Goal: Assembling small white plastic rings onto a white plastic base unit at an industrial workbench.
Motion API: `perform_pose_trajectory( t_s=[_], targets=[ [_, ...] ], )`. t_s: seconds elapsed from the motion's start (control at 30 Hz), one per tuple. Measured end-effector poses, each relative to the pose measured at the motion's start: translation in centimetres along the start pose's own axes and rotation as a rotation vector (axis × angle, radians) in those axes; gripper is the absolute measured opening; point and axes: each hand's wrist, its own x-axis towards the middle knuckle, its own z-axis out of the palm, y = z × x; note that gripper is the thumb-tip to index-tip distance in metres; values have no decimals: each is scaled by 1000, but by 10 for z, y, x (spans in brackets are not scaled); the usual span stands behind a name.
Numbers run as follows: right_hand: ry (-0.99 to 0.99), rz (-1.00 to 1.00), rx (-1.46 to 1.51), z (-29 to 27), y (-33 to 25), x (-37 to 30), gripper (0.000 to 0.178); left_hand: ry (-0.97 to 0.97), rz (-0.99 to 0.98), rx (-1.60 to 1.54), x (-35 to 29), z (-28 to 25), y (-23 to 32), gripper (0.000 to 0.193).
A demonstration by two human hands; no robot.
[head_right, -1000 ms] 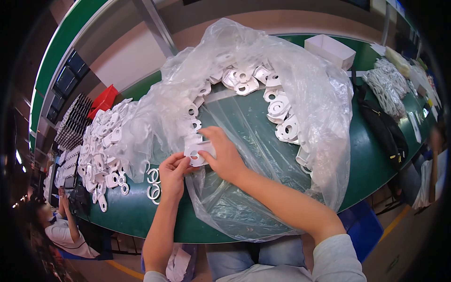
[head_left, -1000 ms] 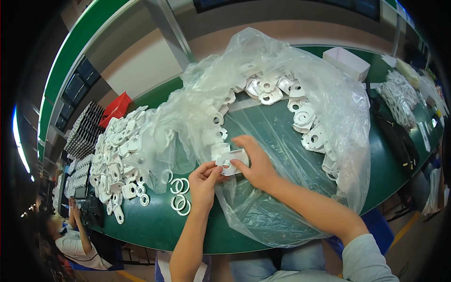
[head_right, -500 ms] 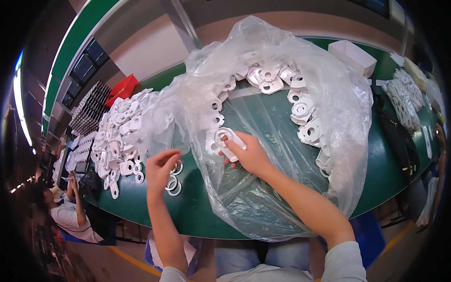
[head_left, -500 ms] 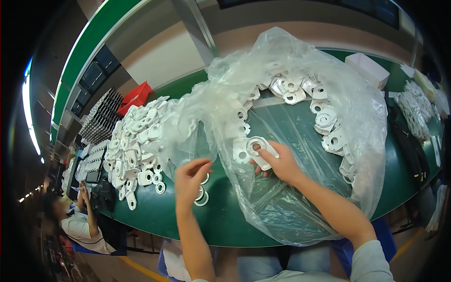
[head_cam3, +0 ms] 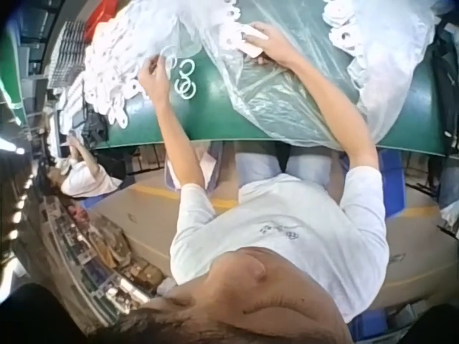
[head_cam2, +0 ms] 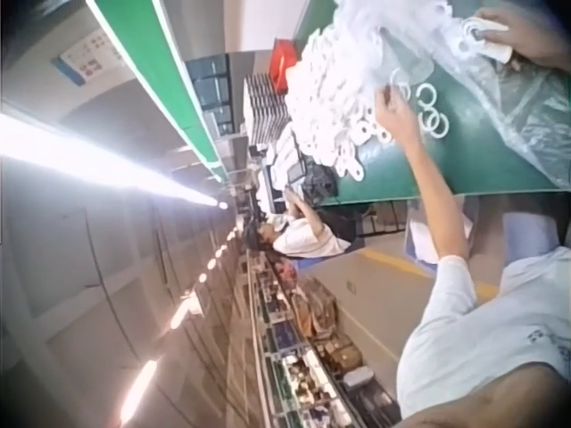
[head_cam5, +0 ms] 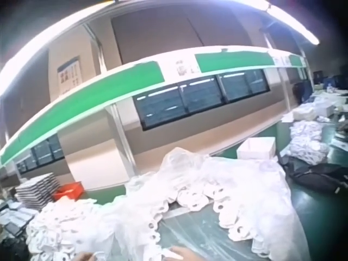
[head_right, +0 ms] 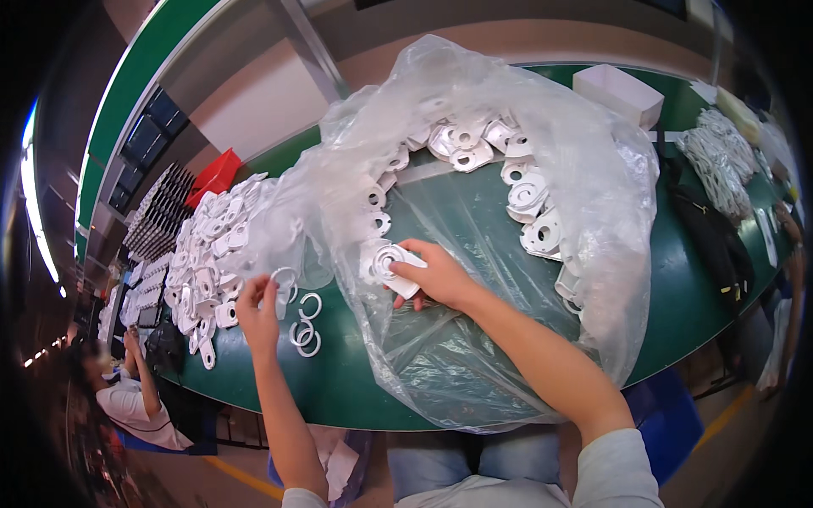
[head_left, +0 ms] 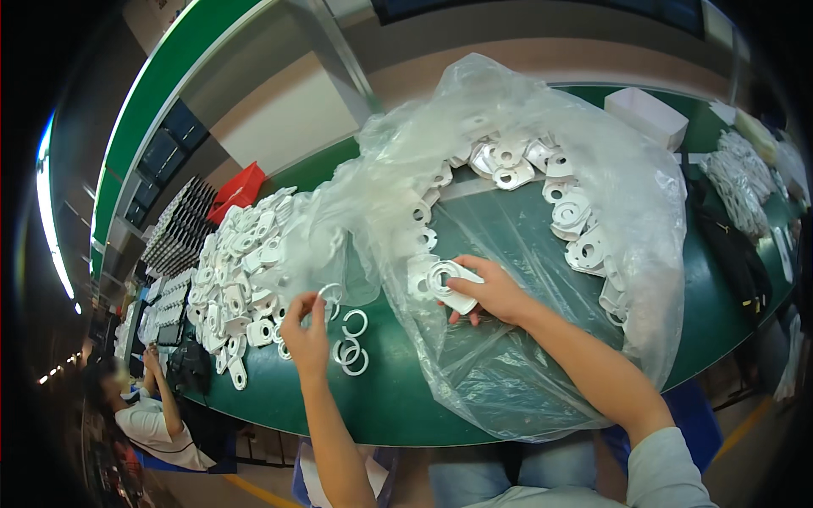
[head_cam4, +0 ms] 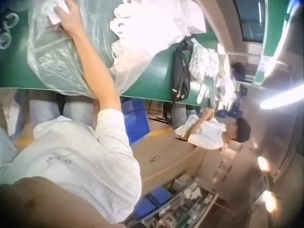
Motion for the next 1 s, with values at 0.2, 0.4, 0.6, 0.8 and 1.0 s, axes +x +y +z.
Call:
perform_pose_trajectory(
  t_s=[0.2, 0.4, 0.6, 0.8, 1.0],
  targets=[
    [-68, 29, 116, -9, 7, 3, 36, -228, -31, -592, 22, 51, 74, 14],
    [-112, 51, 129, -8, 5, 3, 40, -467, -227, -725, -2, 88, 84, 10],
    [-139, 51, 139, -11, 5, 3, 41, -297, -5, -575, -10, 101, 81, 10],
    [-134, 14, 145, -6, 3, 1, 39, -304, 27, -582, -13, 102, 81, 14],
    [-143, 3, 3, -5, 5, 0, 32, -334, 132, -434, -13, 101, 80, 11]
  ],
)
